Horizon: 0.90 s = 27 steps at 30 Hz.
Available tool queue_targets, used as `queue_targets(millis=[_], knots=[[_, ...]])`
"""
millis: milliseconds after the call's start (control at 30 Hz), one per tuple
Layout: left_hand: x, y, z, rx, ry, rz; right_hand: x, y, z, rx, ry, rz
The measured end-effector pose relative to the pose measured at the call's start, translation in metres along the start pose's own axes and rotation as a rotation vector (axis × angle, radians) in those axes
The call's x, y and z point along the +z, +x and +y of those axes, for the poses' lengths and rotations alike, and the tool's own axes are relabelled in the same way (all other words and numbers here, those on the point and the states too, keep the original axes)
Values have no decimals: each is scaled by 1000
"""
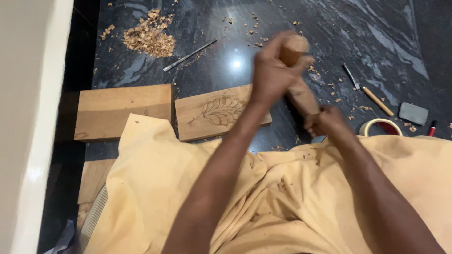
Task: The person carves a leaf pattern into a small wooden plank using a chisel and mallet. They repeatedly strike the chisel to remove wood shavings and refine the design.
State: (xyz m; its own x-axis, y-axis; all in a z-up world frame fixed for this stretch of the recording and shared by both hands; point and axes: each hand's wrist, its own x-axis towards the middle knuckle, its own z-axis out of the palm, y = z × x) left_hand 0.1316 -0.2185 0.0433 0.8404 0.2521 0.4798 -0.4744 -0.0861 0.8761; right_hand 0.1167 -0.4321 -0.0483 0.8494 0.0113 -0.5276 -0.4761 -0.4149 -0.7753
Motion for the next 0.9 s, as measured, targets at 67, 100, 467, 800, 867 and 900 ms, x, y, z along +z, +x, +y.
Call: queue_targets(millis=[67, 100, 467, 800, 867, 900], knots=[[26, -8, 1, 77, 93, -40, -21, -9, -6, -84, 146, 59], [33, -11, 0, 308, 187, -40, -36, -23, -10, -130, 213, 101], [74, -46, -7, 191, 429, -227, -104, -99, -3, -429, 645, 345], [65, -44, -15, 140, 437, -87, -80, -109, -16, -602, 515, 293], [62, -44, -18, 118, 458, -73, -79, -109, -17, -536, 570, 323], [61, -45, -20, 107, 469, -66, -80, -108, -16, -503, 597, 338]])
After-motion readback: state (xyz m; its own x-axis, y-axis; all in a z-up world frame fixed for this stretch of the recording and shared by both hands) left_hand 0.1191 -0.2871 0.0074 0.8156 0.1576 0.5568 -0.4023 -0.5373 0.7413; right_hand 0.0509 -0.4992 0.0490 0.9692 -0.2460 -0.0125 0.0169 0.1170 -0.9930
